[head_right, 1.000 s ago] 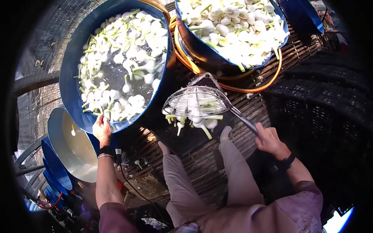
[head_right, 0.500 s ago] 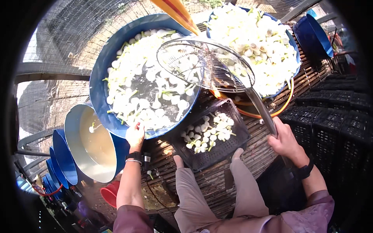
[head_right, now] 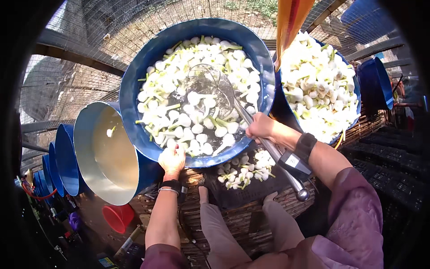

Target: The person washes white bulb vegetables in a large blue tub using a metal strainer, then transfers them to a black crate on a digital scale. They arrange the vegetables, place a purple mesh bag over the crate, and tie it shut. The person then moves the crate and repeats the washing and transferring process.

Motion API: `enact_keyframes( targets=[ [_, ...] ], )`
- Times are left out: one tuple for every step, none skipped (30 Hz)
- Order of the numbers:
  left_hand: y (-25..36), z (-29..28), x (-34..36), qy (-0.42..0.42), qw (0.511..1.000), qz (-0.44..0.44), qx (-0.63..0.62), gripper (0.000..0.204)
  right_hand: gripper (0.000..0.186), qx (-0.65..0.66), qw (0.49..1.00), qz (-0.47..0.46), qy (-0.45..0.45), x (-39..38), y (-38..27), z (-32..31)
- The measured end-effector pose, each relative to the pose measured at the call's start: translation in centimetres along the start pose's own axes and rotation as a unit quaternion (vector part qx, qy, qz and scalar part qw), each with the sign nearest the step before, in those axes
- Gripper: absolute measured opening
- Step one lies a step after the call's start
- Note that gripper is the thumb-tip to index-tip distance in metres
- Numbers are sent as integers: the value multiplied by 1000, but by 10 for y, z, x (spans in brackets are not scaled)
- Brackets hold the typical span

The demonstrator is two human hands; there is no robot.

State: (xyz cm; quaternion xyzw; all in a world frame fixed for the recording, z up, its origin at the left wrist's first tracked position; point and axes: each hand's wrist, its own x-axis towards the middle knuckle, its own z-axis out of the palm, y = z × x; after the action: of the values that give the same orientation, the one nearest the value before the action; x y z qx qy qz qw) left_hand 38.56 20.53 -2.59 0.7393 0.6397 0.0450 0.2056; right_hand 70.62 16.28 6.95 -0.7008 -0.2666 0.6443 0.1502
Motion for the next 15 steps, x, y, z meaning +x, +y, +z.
enact_keyframes(
  targets=[
    [-3, -2, 0, 5, 1000, -7, 11, 25, 7, 49, 999, 18, -10, -11, 0, -1],
    [-6, -2, 0, 4, 1000, -11, 12, 25, 9, 99, 994, 36, -19, -22, 2, -2],
    [-1, -6, 2, 6, 1000, -11, -1, 24, 12, 140, 988, 44, -35, -36, 7, -9],
    [2, -4, 3, 8, 1000, -14, -2, 24, 14, 183, 980, 53, -49, -53, 12, -15],
    [4, -1, 4, 11, 1000, -16, -3, 24, 16, 239, 968, 67, -41, -74, 15, -21],
    [8, 8, 7, 9, 1000, -6, -9, 24, 17, 231, 970, 54, -48, -96, 25, -33],
    [5, 8, 5, 31, 999, 8, -3, 25, 17, 266, 960, 50, -66, -116, 31, -37],
    [0, 6, 7, 28, 1000, 1, 10, 26, 17, 257, 964, 38, -55, -135, 32, -38],
    [-3, 4, 6, 18, 1000, -8, 23, 27, 18, 248, 967, 33, -44, -155, 35, -37],
    [-8, 6, 6, 13, 1000, -10, 27, 27, 20, 234, 970, 53, -28, -174, 40, -37],
    [-11, 9, 6, 6, 999, -10, 31, 28, 23, 227, 973, 21, -27, -190, 56, -39],
    [-13, 14, 6, -6, 1000, -10, 20, 28, 25, 199, 980, 21, 0, -210, 67, -35],
    [-14, 11, 9, -7, 1000, -13, 11, 28, 28, 166, 986, 12, 24, -230, 70, -32],
    [-15, 11, 9, -3, 1000, -11, 10, 28, 32, 151, 987, 21, 45, -249, 78, -28],
    [-13, 12, 8, 2, 1000, -6, 6, 28, 35, 116, 991, 31, 64, -270, 87, -25]
  ],
)
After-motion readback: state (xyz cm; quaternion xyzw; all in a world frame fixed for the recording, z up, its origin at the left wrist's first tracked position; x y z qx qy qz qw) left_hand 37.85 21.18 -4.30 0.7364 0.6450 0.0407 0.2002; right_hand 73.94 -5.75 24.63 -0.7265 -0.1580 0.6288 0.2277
